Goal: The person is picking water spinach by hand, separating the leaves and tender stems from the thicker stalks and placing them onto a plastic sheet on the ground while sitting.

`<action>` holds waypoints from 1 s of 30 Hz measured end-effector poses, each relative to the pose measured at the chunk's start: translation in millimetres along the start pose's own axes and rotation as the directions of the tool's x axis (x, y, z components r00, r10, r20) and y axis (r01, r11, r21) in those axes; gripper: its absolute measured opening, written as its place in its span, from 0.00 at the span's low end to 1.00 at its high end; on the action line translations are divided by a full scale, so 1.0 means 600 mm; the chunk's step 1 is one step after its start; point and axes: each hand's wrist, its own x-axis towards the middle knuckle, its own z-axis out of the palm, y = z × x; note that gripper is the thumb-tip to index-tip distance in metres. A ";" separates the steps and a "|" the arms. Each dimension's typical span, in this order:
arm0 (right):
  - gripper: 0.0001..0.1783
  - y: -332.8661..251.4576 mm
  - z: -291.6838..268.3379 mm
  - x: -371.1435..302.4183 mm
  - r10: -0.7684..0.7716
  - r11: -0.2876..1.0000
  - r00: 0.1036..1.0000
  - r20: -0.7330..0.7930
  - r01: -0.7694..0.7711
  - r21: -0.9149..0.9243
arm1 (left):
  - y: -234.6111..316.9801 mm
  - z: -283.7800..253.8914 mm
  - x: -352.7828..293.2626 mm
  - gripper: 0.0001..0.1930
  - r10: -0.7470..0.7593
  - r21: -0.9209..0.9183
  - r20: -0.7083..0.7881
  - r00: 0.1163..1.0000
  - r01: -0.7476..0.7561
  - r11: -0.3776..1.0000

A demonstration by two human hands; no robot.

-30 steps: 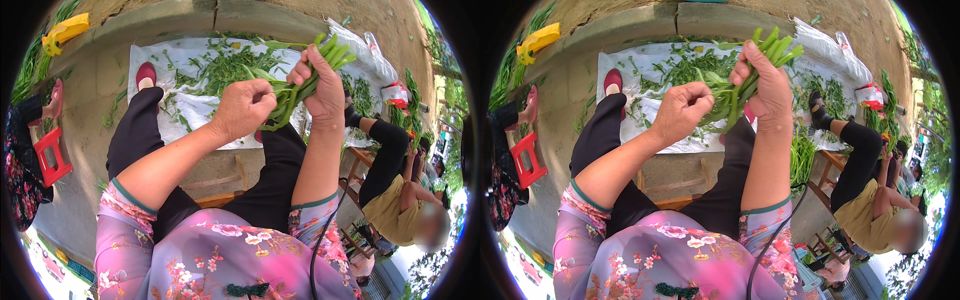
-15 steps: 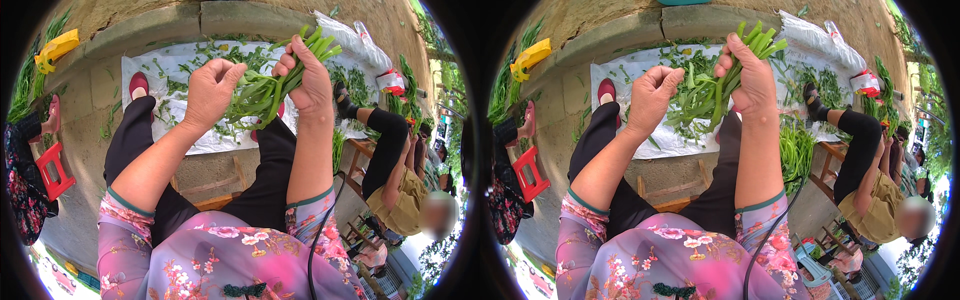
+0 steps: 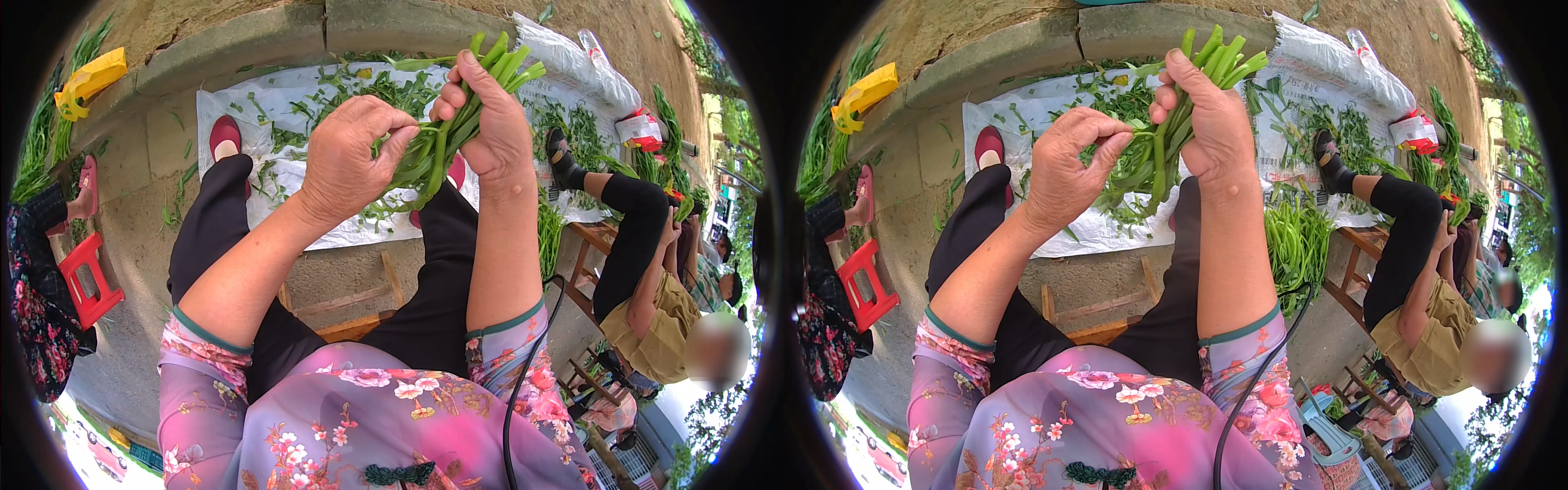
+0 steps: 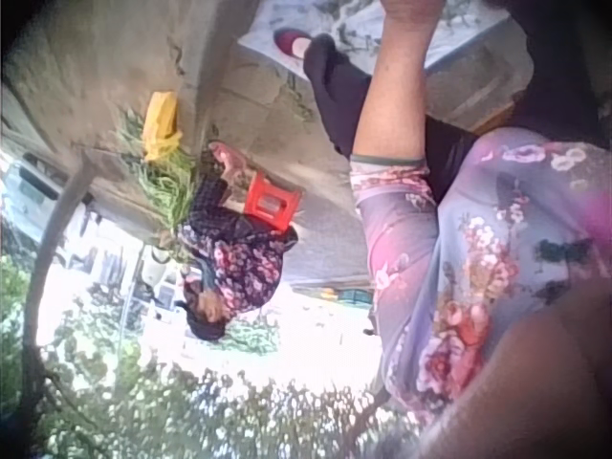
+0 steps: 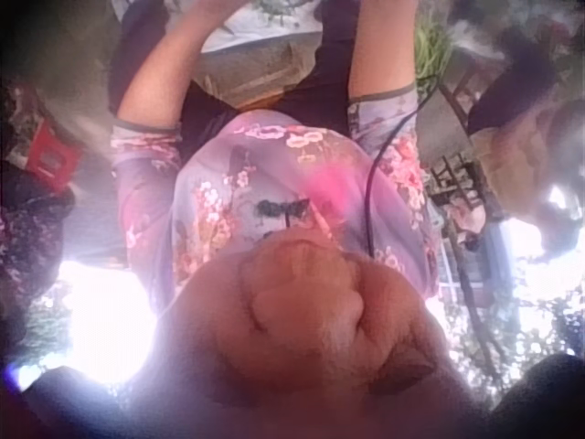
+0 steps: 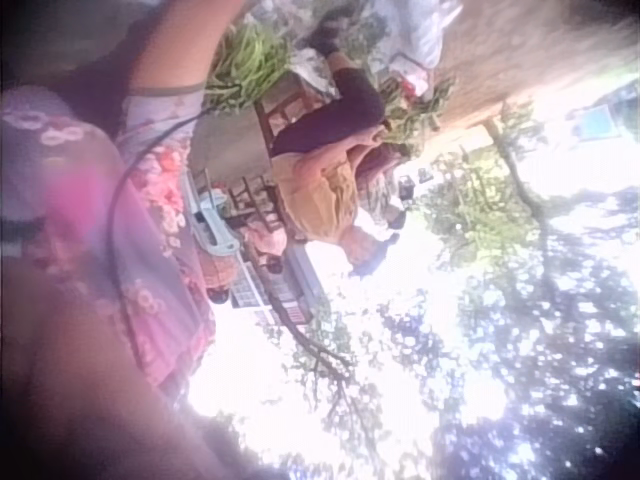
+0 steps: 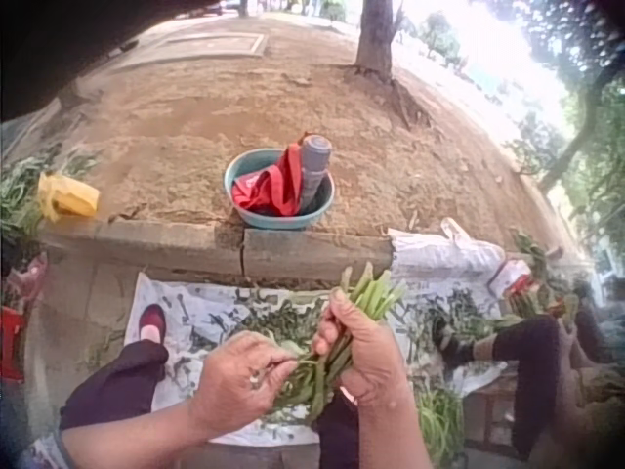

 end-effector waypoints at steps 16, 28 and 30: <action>0.14 0.006 0.012 0.001 -0.006 1.000 1.000 -0.015 0.005 -0.023 | 0.009 0.000 -0.004 0.02 -0.264 -0.151 0.033 0.964 0.266 0.952; 0.15 0.012 0.017 0.010 -0.066 0.996 0.997 -0.032 0.068 0.051 | 0.012 0.000 0.007 0.07 -0.616 -0.445 0.203 0.761 0.632 0.634; 0.14 0.012 0.015 0.012 -0.059 0.997 0.998 -0.035 0.061 0.048 | 0.009 -0.005 0.011 0.08 -0.656 -0.447 0.174 0.735 0.652 0.612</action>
